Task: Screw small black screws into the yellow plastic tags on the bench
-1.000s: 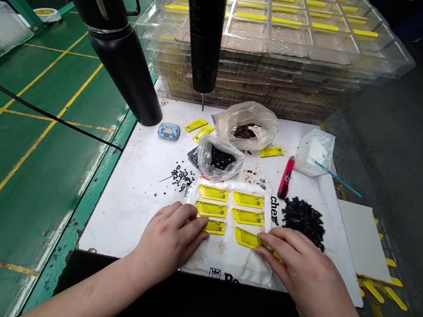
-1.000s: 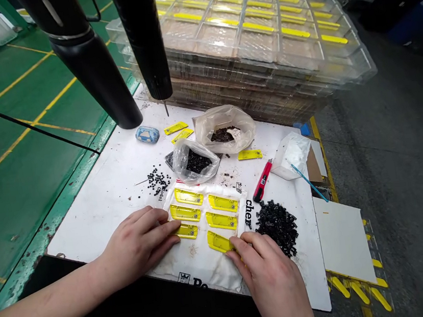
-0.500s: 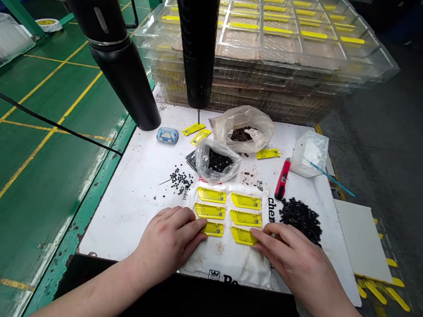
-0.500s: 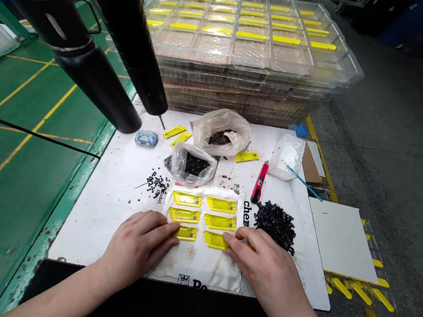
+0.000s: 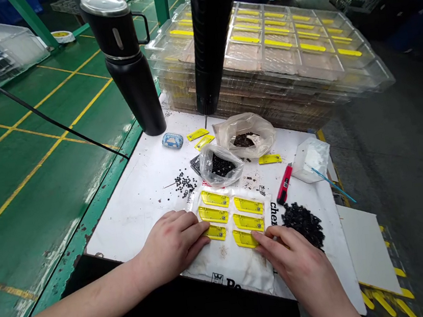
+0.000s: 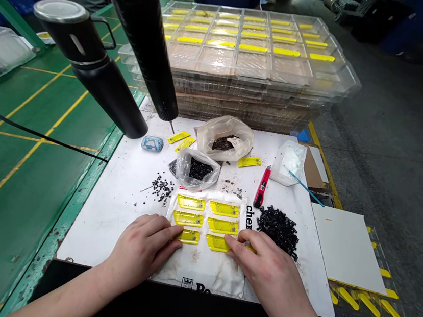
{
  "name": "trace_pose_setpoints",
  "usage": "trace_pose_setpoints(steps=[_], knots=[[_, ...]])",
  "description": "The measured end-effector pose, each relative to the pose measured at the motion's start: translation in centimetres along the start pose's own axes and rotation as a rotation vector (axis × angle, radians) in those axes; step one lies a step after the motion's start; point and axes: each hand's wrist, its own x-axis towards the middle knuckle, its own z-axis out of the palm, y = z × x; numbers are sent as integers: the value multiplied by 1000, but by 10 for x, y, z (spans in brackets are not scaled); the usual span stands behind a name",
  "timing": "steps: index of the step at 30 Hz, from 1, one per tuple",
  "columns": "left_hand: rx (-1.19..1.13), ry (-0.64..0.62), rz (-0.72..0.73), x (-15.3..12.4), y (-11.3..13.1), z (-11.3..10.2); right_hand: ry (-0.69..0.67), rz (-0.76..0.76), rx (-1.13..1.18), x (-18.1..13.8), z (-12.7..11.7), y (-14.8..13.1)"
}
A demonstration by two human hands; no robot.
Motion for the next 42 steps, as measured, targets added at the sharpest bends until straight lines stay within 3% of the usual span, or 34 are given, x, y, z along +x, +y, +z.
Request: trace_pose_setpoints(steps=[24,32,42], knots=[[10,36,-5,-2,0,-3,77,-80,-62,0,-2,0],[182,-133,49,3,4,0,109,22,-74,12,-10,-5],[149,-111,19,-1,3,0,189,127,-8,22,-15,0]])
